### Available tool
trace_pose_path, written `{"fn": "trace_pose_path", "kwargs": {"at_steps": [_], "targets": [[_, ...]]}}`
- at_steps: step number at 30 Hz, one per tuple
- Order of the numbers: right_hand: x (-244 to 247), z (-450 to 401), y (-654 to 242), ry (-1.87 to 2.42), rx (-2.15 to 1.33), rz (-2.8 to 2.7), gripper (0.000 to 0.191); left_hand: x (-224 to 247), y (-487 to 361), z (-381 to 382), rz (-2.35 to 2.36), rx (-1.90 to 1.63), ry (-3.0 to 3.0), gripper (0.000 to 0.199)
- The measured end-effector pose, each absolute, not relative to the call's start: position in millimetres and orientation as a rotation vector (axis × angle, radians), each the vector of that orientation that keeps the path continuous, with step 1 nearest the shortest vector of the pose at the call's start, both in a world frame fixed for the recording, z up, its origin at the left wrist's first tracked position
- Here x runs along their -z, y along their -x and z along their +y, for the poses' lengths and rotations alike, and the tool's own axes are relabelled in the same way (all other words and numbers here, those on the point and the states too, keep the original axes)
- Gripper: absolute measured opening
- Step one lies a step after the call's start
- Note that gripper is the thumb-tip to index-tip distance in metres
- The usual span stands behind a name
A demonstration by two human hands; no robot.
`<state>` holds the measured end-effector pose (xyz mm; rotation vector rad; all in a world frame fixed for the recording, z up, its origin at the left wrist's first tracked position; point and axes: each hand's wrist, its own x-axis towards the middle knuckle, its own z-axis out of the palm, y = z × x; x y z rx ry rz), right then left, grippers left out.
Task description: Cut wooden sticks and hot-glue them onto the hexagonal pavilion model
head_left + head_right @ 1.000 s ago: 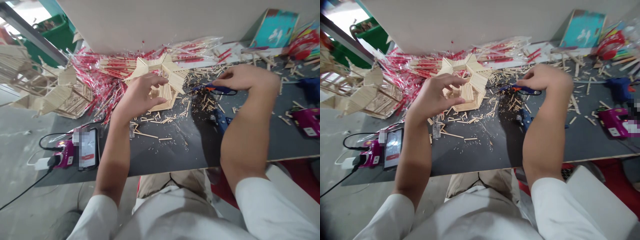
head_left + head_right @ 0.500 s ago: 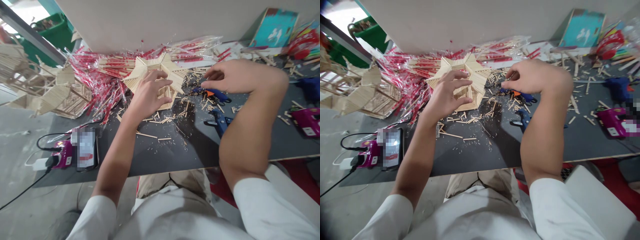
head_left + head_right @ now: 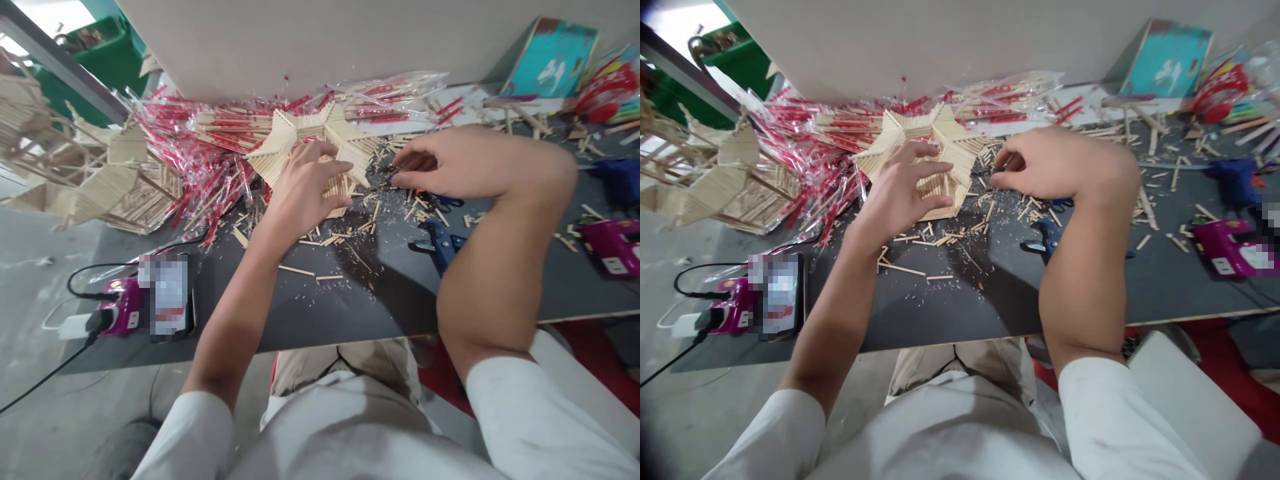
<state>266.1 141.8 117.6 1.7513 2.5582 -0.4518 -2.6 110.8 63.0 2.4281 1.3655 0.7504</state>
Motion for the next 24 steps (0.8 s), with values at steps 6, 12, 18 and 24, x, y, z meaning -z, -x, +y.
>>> {"fn": "trace_pose_path", "kwargs": {"at_steps": [6, 12, 18, 24], "targets": [[-119, 139, -266, -1.724, 0.419, 2.561, 0.025, -62, 2, 111, 1.369, -0.709, -2.447, 0.052], [-125, 133, -257, -1.71, 0.395, 2.632, 0.026, -64, 0, 109, 1.413, -0.61, -2.503, 0.058], [-125, 128, -236, -1.719, 0.482, 2.83, 0.026, -65, -1, 108, 1.428, -0.567, -2.505, 0.063], [-112, 132, -209, -1.836, 0.518, 2.83, 0.031, -64, -4, 106, 1.444, -0.648, -2.458, 0.062]]}}
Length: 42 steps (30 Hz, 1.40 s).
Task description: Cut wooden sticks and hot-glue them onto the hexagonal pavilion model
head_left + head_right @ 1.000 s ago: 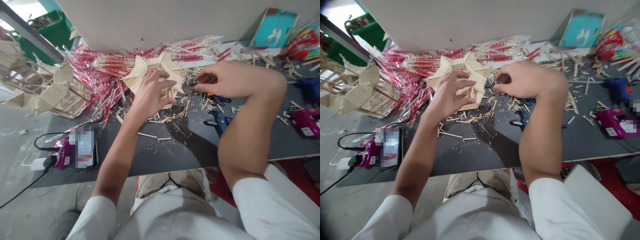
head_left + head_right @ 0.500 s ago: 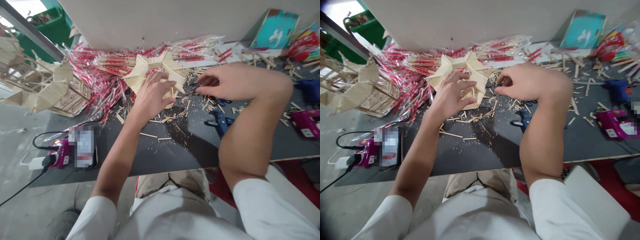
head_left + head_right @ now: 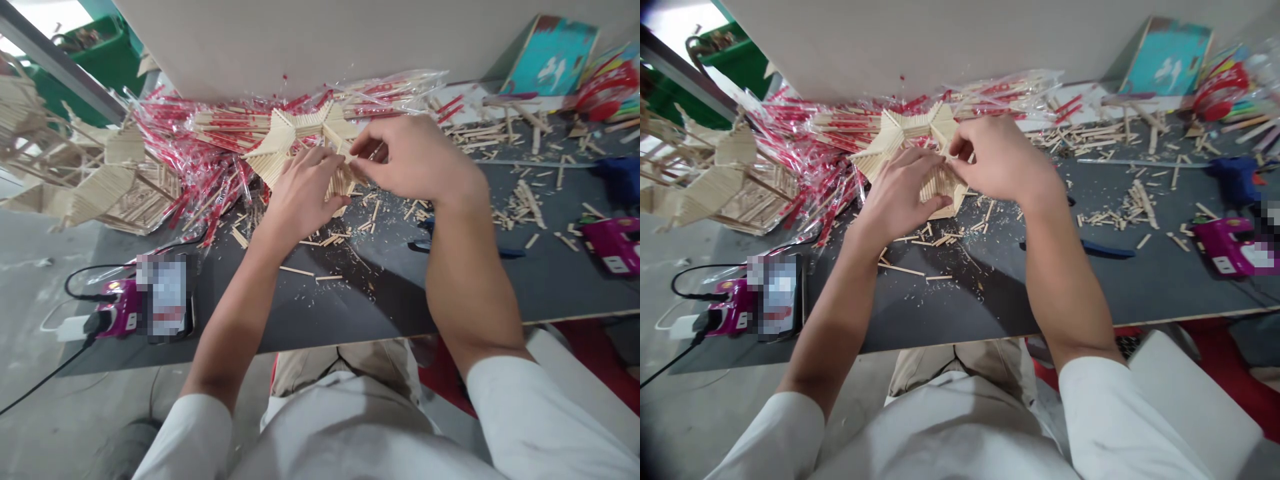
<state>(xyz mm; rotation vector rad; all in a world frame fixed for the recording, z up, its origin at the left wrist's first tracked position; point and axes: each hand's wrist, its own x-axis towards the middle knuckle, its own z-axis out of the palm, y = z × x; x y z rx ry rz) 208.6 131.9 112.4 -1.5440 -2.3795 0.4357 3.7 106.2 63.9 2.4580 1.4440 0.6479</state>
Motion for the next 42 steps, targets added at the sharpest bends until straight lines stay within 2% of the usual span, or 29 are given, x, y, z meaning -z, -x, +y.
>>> {"fn": "trace_pose_path", "kwargs": {"at_steps": [4, 7, 13, 23, 34, 42], "targets": [[-100, 140, -199, 1.48, -0.455, -2.319, 0.026, -67, -7, 102, 1.531, -0.601, -2.447, 0.07], [-94, 143, -196, 1.425, -0.464, -2.268, 0.017, -69, -8, 99, 1.567, -0.542, -2.469, 0.068], [-92, 142, -192, 1.431, -0.467, -2.257, 0.013, -71, -10, 95, 1.59, -0.47, -2.527, 0.059], [-88, 143, -192, 1.403, -0.472, -2.282, 0.012, -71, -11, 94, 1.607, -0.464, -2.57, 0.053], [-93, 141, -200, 1.414, -0.525, -2.307, 0.012, -69, -8, 96, 1.569, -0.466, -2.599, 0.063], [-92, 140, -202, 1.366, -0.537, -2.358, 0.017, -71, -8, 98, 1.564, -0.472, -2.509, 0.055]]}}
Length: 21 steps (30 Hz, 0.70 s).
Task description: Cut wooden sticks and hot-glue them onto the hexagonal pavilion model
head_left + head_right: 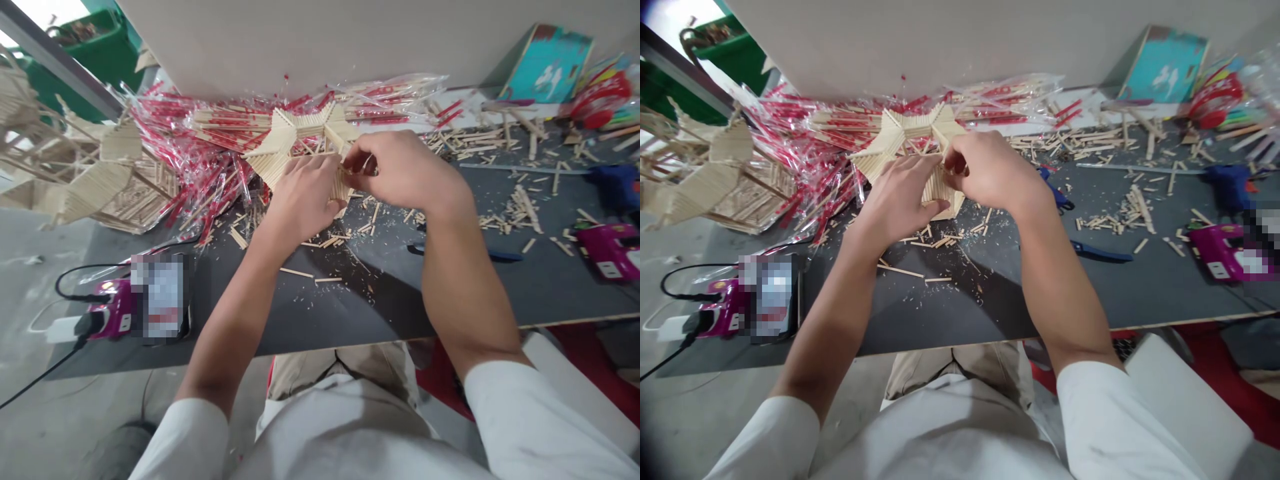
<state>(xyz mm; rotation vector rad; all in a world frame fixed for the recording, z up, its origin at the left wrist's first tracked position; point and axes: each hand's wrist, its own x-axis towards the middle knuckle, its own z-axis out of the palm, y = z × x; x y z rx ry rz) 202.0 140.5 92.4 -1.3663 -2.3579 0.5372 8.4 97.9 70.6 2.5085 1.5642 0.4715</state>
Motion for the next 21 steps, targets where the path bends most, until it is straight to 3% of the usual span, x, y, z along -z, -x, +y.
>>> {"fn": "trace_pose_path", "kwargs": {"at_steps": [9, 21], "targets": [[-94.8, 136.6, -196.1, 1.402, -0.455, -2.324, 0.01, -69.9, -4.0, 103.1, 1.493, -0.472, -2.528, 0.058], [-100.4, 132.9, -196.0, 1.399, -0.481, -2.315, 0.014, -72.9, -9.3, 98.5, 1.547, -0.473, -2.514, 0.049]]}}
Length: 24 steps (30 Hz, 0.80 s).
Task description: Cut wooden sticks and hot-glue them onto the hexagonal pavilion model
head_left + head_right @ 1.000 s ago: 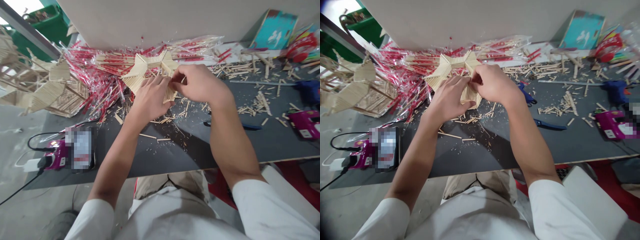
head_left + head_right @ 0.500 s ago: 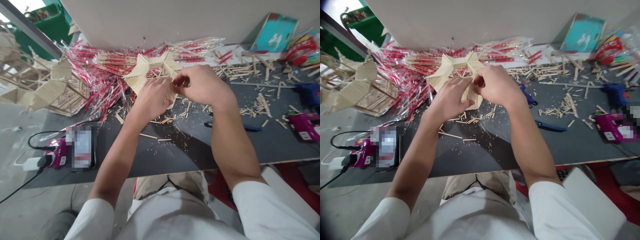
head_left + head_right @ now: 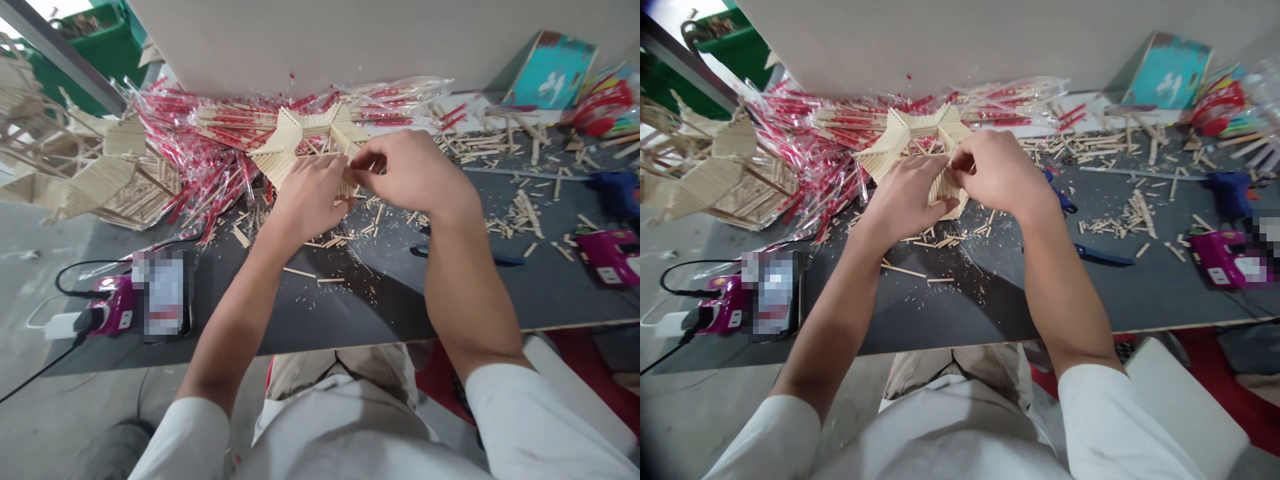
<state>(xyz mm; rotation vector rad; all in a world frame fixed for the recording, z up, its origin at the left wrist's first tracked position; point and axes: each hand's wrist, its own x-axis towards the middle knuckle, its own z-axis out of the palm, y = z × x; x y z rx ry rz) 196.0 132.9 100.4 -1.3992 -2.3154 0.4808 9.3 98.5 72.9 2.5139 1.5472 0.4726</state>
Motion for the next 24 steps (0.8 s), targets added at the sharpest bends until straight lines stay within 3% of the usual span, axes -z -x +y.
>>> {"fn": "trace_pose_path", "kwargs": {"at_steps": [14, 24], "targets": [[-97, 135, -200, 1.351, -0.469, -2.336, 0.011, -74, -8, 100, 1.522, -0.485, -2.552, 0.043], [-103, 134, -211, 1.291, -0.519, -2.443, 0.014, -77, -5, 96, 1.492, -0.47, -2.507, 0.058]]}}
